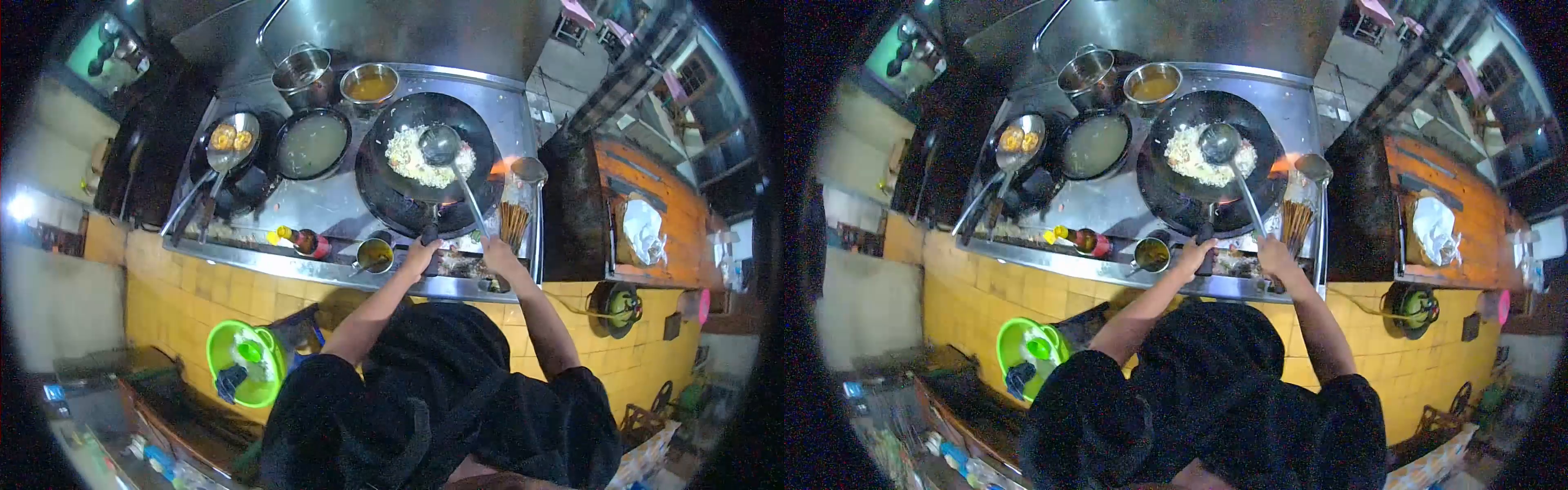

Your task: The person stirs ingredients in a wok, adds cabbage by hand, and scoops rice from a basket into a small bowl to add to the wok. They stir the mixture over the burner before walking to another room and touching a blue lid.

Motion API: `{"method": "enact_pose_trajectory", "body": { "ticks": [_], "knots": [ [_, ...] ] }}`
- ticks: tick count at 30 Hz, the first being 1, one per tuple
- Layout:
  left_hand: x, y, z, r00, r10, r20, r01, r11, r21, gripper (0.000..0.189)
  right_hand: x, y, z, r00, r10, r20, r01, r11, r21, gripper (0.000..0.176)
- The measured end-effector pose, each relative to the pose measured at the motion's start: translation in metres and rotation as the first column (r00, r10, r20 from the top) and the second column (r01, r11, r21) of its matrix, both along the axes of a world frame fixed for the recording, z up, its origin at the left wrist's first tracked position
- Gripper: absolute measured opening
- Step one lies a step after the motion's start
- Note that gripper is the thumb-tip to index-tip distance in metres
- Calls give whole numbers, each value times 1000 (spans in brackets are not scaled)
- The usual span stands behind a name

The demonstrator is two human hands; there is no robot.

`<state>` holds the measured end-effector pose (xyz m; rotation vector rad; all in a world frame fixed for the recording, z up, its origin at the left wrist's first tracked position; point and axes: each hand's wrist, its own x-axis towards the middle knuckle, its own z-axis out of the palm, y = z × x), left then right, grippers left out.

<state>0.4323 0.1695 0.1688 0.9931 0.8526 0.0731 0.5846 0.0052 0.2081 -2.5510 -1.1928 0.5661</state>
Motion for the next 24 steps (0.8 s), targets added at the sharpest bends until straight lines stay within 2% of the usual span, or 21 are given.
{"method": "enact_pose_trajectory", "body": {
  "ticks": [1, 2, 3, 4, 6, 8, 9, 10, 11, 12, 13, 14, 15, 16, 18, 19, 20, 21, 22, 23, 24],
  "knots": [
    [-4, 2, 9, 993, -81, -84, 92, 985, 146, 35, 8, 13, -4, 964, -155, -218, 160, 987, 2, 31],
    [-11, 1, 11, 996, -55, -73, 65, 988, 139, 35, 10, 28, 55, 748, -356, -560, 314, 934, -173, 32],
    [-22, -2, 12, 983, -120, -142, 169, 900, 403, 36, 16, 28, 78, 822, -239, -518, 312, 948, 58, 32],
    [-35, 0, 15, 957, -163, -238, 280, 726, 628, 38, 24, 29, 99, 882, -131, -454, 286, 913, 292, 31],
    [-64, 4, 38, 986, -166, -7, 161, 941, 296, 40, 29, 33, 179, 452, 102, -886, 602, 699, 387, 25],
    [-95, 10, 4, 986, -151, 75, 126, 955, 269, 38, 38, 38, 199, 572, 336, -748, 525, 552, 649, 21],
    [-106, 10, 12, 987, -140, 79, 115, 957, 267, 38, 40, 48, 197, 723, 160, -672, 478, 586, 654, 19],
    [-115, 8, 31, 989, -105, 101, 78, 967, 241, 39, 42, 65, 190, 725, 165, -669, 469, 593, 654, 19],
    [-119, 8, 42, 990, -68, 123, 40, 975, 216, 39, 44, 89, 178, 977, 121, -176, 101, 466, 879, 18],
    [-119, 10, 44, 990, -58, 125, 30, 976, 214, 39, 47, 111, 171, 991, 88, 96, -124, 419, 900, 18],
    [-120, 10, 44, 992, -29, 123, 12, 990, 140, 39, 50, 133, 164, 935, 7, 355, -332, 370, 868, 18],
    [-123, 9, 44, 993, -3, 115, -4, 998, 62, 38, 55, 153, 159, 987, 146, 60, -86, 175, 981, 20],
    [-124, 9, 41, 990, 3, 139, -11, 998, 57, 38, 58, 162, 157, 922, 331, -202, 208, 16, 978, 24],
    [-126, 7, 42, 990, 8, 138, -16, 998, 54, 38, 53, 160, 176, 920, 335, -203, 209, 19, 978, 24],
    [-130, 5, 46, 983, 62, 171, -81, 991, 102, 36, 52, 157, 219, 846, 506, -167, 254, -106, 961, 34],
    [-134, 5, 44, 984, 86, 154, -100, 991, 84, 37, 53, 160, 218, 840, 517, -165, 253, -104, 962, 34],
    [-136, 1, 43, 984, 94, 152, -107, 991, 80, 37, 53, 161, 212, 874, 422, -242, 291, -55, 955, 35],
    [-136, -1, 41, 956, 205, 210, -228, 969, 94, 37, 54, 160, 205, 898, 312, -309, 330, -14, 944, 36],
    [-135, -5, 42, 913, 309, 266, -345, 934, 97, 37, 57, 172, 198, 931, 253, -262, 268, 11, 963, 35],
    [-136, -7, 43, 885, 362, 293, -376, 927, -11, 35, 65, 175, 196, 913, 282, -293, 300, 21, 954, 34],
    [-140, -11, 44, 887, 362, 288, -374, 927, -14, 35, 63, 180, 206, 894, 316, -318, 327, 25, 945, 34]
  ]
}}
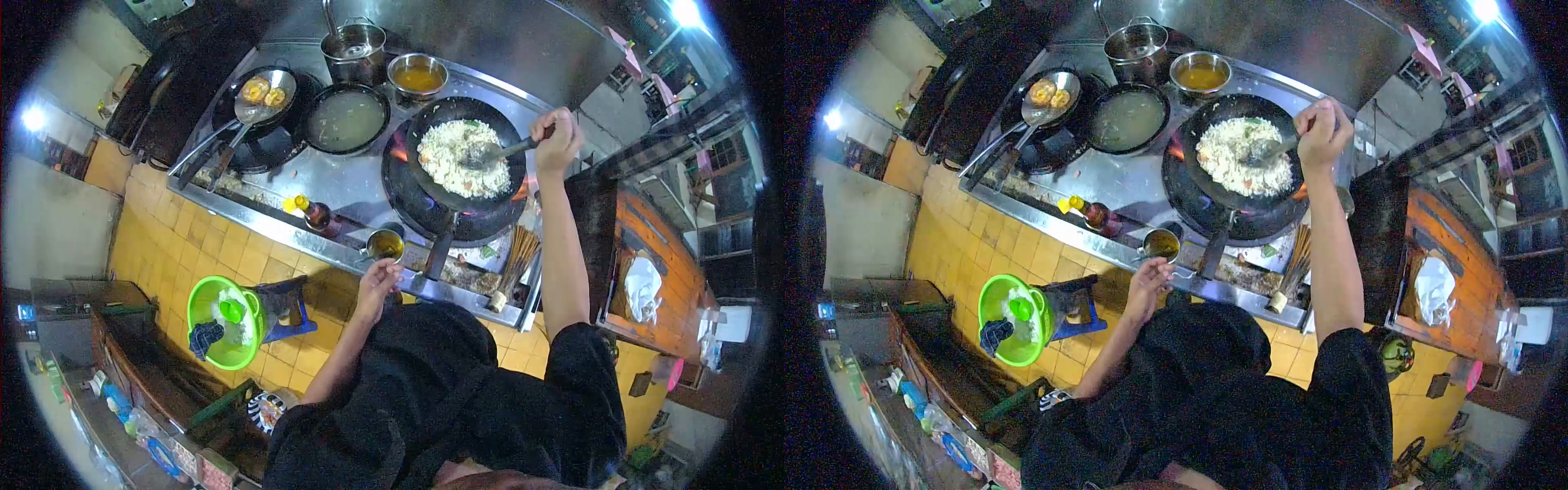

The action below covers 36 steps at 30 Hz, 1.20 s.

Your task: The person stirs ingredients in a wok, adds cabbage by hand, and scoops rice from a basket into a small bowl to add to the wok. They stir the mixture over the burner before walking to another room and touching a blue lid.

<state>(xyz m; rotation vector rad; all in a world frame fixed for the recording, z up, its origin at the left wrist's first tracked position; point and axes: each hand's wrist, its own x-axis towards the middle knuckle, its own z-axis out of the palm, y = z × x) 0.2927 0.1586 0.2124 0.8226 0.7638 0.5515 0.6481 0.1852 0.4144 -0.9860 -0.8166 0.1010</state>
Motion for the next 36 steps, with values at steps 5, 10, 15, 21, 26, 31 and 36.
{"method": "enact_pose_trajectory", "body": {
  "ticks": [5, 10, 15, 21, 26, 31, 36],
  "knots": [
    [11, 7, 7, 1000, 9, -17, -9, 1000, 5, 30, 3, 10, -13, 999, 13, -32, -11, 998, 59, 33],
    [11, 2, 7, 998, -1, -56, 2, 1000, 21, 28, -14, 3, 28, 999, 32, -17, -32, 999, -3, 34],
    [12, -3, 9, 997, 30, -67, -33, 999, -44, 27, 2, 12, -16, 995, -31, 99, 34, 999, -34, 32],
    [13, 2, 8, 996, 40, -78, -42, 999, -19, 26, -9, 11, -9, 998, -43, 40, 45, 998, -52, 28],
    [18, 0, 13, 993, 13, -120, -13, 1000, 0, 27, -15, 1, 3, 997, -73, 2, 73, 993, -95, 28],
    [18, 0, 12, 991, 14, -134, -18, 999, -28, 29, -12, 5, 20, 994, -108, -3, 107, 984, -140, 32],
    [14, 1, 5, 988, 14, -153, -23, 998, -57, 28, -9, 0, -2, 994, -101, 28, 103, 991, -89, 33]
  ]
}}
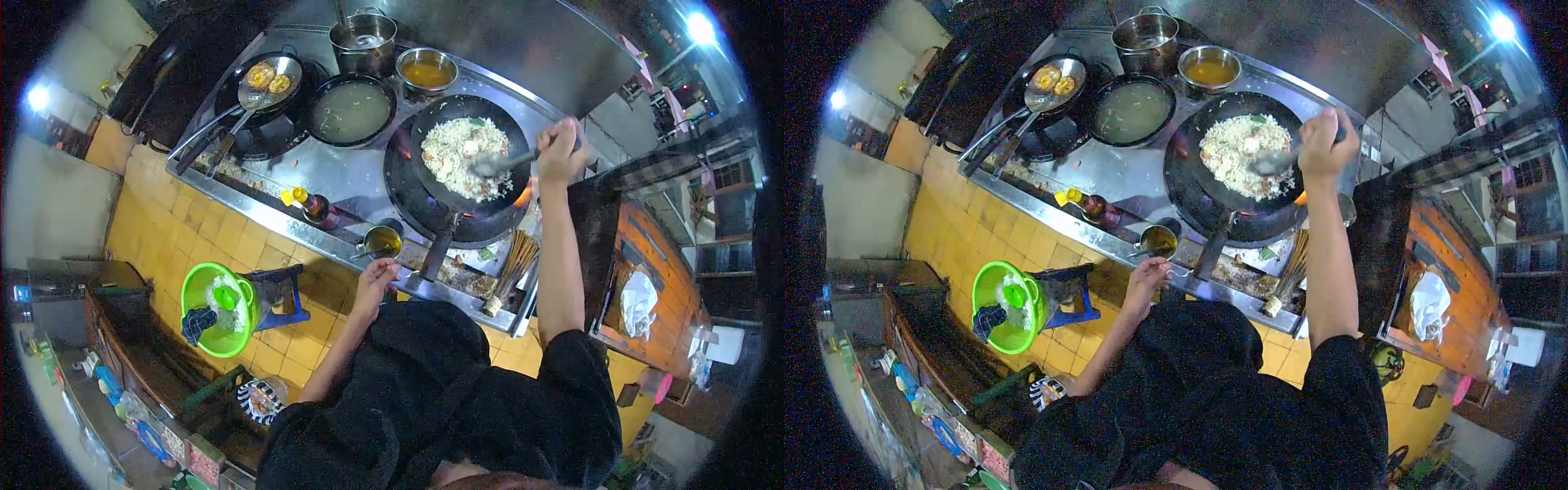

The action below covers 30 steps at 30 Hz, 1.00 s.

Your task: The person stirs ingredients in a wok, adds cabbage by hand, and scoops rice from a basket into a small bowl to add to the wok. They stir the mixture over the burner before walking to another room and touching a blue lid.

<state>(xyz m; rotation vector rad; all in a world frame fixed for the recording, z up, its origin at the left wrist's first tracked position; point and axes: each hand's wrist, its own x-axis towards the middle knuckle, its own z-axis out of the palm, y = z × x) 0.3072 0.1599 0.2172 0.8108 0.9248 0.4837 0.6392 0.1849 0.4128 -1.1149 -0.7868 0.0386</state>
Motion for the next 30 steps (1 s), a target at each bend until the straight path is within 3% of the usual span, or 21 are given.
{"method": "enact_pose_trajectory", "body": {
  "ticks": [4, 6, 7, 10, 11, 14, 16, 19, 20, 22, 23, 25, 26, 28, 29, 30],
  "knots": [
    [2, 1, 1, 1000, 5, -16, -4, 1000, 10, 27, -3, 0, 13, 1000, -16, -8, 16, 1000, -15, 32],
    [5, 4, 6, 1000, 6, -14, -6, 1000, -4, 27, -4, 2, -9, 997, 19, -76, -10, 994, 111, 30],
    [4, 2, 7, 1000, 5, -14, -5, 1000, -27, 26, 3, 4, -12, 998, 64, 28, -67, 990, 126, 29],
    [5, 1, 1, 1000, -20, 7, 20, 999, 25, 26, 10, 3, 11, 999, 18, 43, -25, 986, 166, 28],
    [5, 0, 2, 999, -30, -12, 31, 999, 43, 25, 8, -3, 20, 998, 36, -45, -28, 984, 174, 29],
    [4, -3, 2, 1000, -17, -22, 17, 1000, -5, 25, 26, 7, -32, 998, 37, -55, -21, 965, 261, 29],
    [6, -3, -6, 999, -34, -12, 34, 999, 1, 25, 37, 3, -14, 988, 75, -133, -49, 980, 191, 29],
    [10, -3, -5, 996, -83, -37, 84, 996, 33, 25, 24, -6, 23, 931, 58, -360, 58, 951, 302, 33],
    [10, -5, -3, 992, -97, -86, 100, 994, 36, 24, 19, 0, 16, 932, 63, -357, 55, 949, 310, 33],
    [10, -3, -16, 992, -110, -64, 112, 993, 38, 25, 5, 1, -19, 957, -9, -291, 85, 964, 252, 35],
    [14, -3, -21, 987, -144, -68, 151, 981, 122, 27, 12, 2, -25, 945, -15, -326, 110, 956, 273, 36],
    [26, -4, -24, 971, -190, -144, 224, 930, 290, 33, 8, -13, -10, 958, -17, -286, 84, 971, 223, 36],
    [30, -5, -22, 971, -193, -144, 228, 927, 296, 33, 6, -14, -3, 971, 3, -239, 42, 982, 183, 35],
    [46, -4, -21, 885, -166, -435, 406, 732, 548, 38, -23, -27, -15, 999, -9, 36, 3, 987, 161, 29],
    [54, -7, -41, 898, -116, -425, 367, 729, 577, 42, -33, -30, -34, 988, 17, 151, -45, 982, 183, 26],
    [61, -6, -37, 894, -127, -430, 379, 724, 576, 42, -33, -35, -47, 989, 5, 145, -32, 982, 184, 26]
  ]
}}
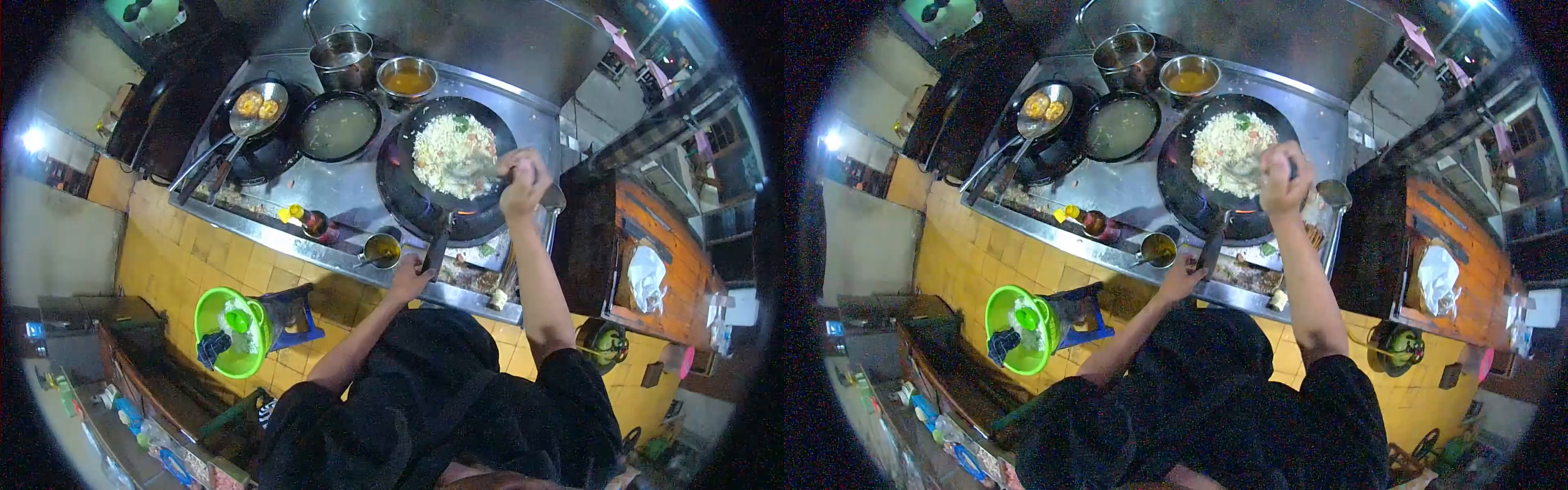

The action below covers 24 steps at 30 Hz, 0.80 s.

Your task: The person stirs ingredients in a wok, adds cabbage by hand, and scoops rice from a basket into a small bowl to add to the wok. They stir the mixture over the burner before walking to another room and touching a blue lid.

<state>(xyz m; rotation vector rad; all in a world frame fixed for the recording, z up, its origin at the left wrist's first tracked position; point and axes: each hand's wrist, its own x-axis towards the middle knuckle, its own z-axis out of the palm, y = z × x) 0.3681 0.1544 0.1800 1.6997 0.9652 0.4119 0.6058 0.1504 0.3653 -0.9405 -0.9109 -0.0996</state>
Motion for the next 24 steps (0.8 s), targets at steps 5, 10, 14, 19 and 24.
{"method": "enact_pose_trajectory", "body": {
  "ticks": [5, 10, 14, 19, 24],
  "knots": [
    [29, 24, -61, 940, -331, -85, 303, 923, -237, 37, -54, -58, -7, 722, -128, -679, -278, 846, -455, 22],
    [54, 33, -33, 949, -181, 257, 314, 536, -784, 21, -26, -99, -105, 384, -183, -905, -775, 469, -424, 27],
    [74, -6, 39, 999, 37, 21, -6, 613, -790, 18, -4, -154, -90, 960, 193, 205, 242, -193, -951, 52],
    [64, -16, 149, 901, 140, 411, 396, 124, -910, 14, -38, -177, 57, 889, 344, 302, 430, -399, -810, 57],
    [46, 16, 35, 973, 36, 229, 216, 216, -952, 15, -56, -194, 50, 910, 341, 234, 331, -260, -907, 57]
  ]
}}
